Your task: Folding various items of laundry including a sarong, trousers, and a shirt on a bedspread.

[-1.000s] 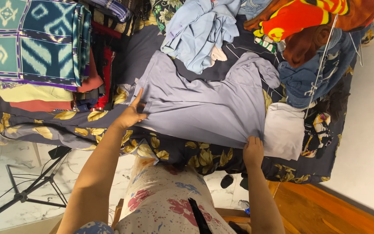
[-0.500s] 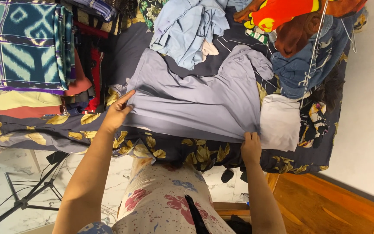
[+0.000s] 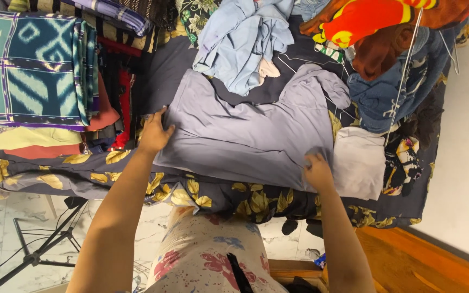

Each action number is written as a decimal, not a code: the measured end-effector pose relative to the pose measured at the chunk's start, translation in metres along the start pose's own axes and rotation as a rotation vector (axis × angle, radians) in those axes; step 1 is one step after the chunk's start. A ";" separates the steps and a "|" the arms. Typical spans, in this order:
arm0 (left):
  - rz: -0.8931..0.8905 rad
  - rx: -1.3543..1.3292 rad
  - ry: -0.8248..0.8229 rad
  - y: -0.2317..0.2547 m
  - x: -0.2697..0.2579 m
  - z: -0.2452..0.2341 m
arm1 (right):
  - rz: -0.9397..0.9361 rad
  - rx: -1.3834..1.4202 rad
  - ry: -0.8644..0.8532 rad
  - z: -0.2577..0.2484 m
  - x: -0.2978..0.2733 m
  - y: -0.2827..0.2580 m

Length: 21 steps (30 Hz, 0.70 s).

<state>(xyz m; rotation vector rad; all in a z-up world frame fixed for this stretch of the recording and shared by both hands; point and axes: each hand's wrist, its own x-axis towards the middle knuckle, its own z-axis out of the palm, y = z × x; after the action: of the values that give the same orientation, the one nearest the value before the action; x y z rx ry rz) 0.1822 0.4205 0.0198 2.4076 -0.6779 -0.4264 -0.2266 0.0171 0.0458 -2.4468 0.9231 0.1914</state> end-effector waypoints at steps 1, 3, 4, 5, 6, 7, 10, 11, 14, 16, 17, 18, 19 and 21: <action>-0.004 0.001 0.003 -0.006 0.016 0.009 | -0.004 0.000 -0.002 -0.005 0.023 -0.006; -0.149 -0.140 -0.012 -0.018 0.052 0.028 | -0.084 0.025 0.180 -0.017 0.073 -0.017; -0.153 -0.142 -0.007 -0.022 0.068 0.034 | -0.089 0.023 0.178 -0.023 0.097 -0.032; -0.203 -0.161 0.030 -0.026 0.083 0.043 | -0.150 -0.025 0.208 -0.030 0.123 -0.045; -0.253 -0.180 0.067 -0.030 0.099 0.052 | -0.211 -0.072 0.238 -0.036 0.148 -0.058; -0.260 -0.177 0.068 -0.024 0.110 0.057 | -0.214 -0.069 0.232 -0.036 0.169 -0.071; -0.230 -0.244 0.153 -0.010 0.126 0.074 | -0.462 -0.264 0.285 -0.018 0.211 -0.102; -0.090 -0.324 0.185 -0.001 0.134 0.080 | -0.485 -0.301 0.243 -0.011 0.223 -0.106; -0.099 -0.397 0.130 0.049 0.138 0.062 | -0.421 -0.389 0.096 -0.001 0.245 -0.100; -0.249 -0.396 0.049 0.061 0.139 0.050 | -0.337 -0.444 -0.008 -0.012 0.251 -0.088; -0.162 -0.325 0.076 0.051 0.141 0.050 | -0.258 -0.510 -0.034 -0.022 0.251 -0.081; -0.075 -0.253 0.102 0.042 0.141 0.050 | -0.178 -0.576 -0.060 -0.032 0.250 -0.073; -0.074 -0.253 0.108 0.045 0.137 0.033 | -0.182 -0.577 -0.056 -0.036 0.255 -0.053; -0.133 -0.282 0.189 0.052 0.126 0.000 | -0.158 -0.609 0.016 -0.047 0.263 -0.013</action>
<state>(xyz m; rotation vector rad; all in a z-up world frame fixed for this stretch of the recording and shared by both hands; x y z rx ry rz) 0.2667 0.3142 0.0341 2.1957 -0.3504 -0.3193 -0.0214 -0.1506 0.0119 -3.0656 0.7474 0.4528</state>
